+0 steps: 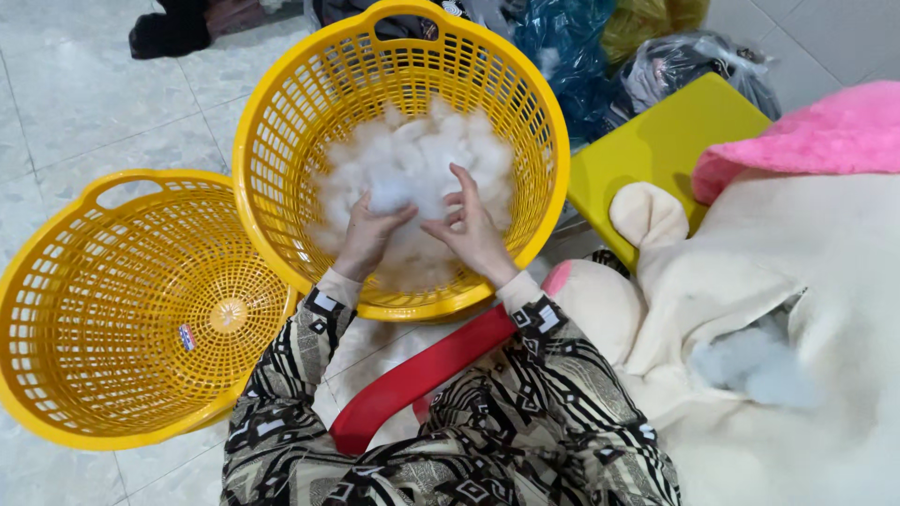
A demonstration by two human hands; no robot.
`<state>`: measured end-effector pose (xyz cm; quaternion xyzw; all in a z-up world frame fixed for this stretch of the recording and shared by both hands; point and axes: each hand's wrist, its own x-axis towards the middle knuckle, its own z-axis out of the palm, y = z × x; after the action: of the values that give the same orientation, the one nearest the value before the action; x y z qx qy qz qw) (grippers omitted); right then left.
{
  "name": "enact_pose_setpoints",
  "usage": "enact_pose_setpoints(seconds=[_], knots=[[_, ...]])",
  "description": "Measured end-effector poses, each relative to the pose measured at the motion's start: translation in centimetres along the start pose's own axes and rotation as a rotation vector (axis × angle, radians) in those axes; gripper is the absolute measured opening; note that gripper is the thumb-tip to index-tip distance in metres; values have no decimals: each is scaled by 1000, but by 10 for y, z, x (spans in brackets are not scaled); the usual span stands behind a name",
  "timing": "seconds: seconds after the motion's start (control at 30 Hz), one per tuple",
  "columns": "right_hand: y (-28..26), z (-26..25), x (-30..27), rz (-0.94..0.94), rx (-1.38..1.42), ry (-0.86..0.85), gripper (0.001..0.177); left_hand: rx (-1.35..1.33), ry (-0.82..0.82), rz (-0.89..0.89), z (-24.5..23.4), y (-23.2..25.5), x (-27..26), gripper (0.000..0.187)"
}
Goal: The person repeatedly takes handfuls of white polyester fiberfill from a yellow basket, fluffs it, and pushes it into an opening on the back of a large plush toy. The process is repeated continuously to fill the toy.
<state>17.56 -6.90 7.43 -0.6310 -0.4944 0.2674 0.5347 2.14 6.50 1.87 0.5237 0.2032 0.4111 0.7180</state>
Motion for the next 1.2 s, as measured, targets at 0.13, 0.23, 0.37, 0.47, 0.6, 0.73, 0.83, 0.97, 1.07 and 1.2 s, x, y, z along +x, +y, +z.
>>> enact_pose_setpoints(seconds=[0.13,0.23,0.37,0.47,0.6,0.73,0.83,0.97,1.07,1.2], knots=[[14,14,3,61,-166,1,22,99,-34,29,-2,-9,-13,35],[-5,-3,-1,-10,-183,75,14,88,-10,39,-2,-9,-17,29],[-69,-42,-21,-131,-67,262,14,-11,78,28,0,-17,-19,25],[-119,-69,-42,-514,-35,568,21,-55,274,45,-4,-17,-11,30],[-131,-65,-52,-866,-20,853,26,-296,383,134,-16,-8,-3,46],[-77,-41,-42,-502,-713,-87,65,-389,327,101,-22,-16,-5,35],[-32,-29,-35,-270,-822,-325,72,-431,232,37,-26,-28,-7,36],[-4,-28,-26,-32,-94,-222,94,-389,15,-63,-14,-41,-15,49],[6,-16,-21,-83,109,-190,116,5,-403,108,7,-38,-20,67],[23,7,-30,-20,327,-48,114,198,-402,169,22,-24,-36,71]])
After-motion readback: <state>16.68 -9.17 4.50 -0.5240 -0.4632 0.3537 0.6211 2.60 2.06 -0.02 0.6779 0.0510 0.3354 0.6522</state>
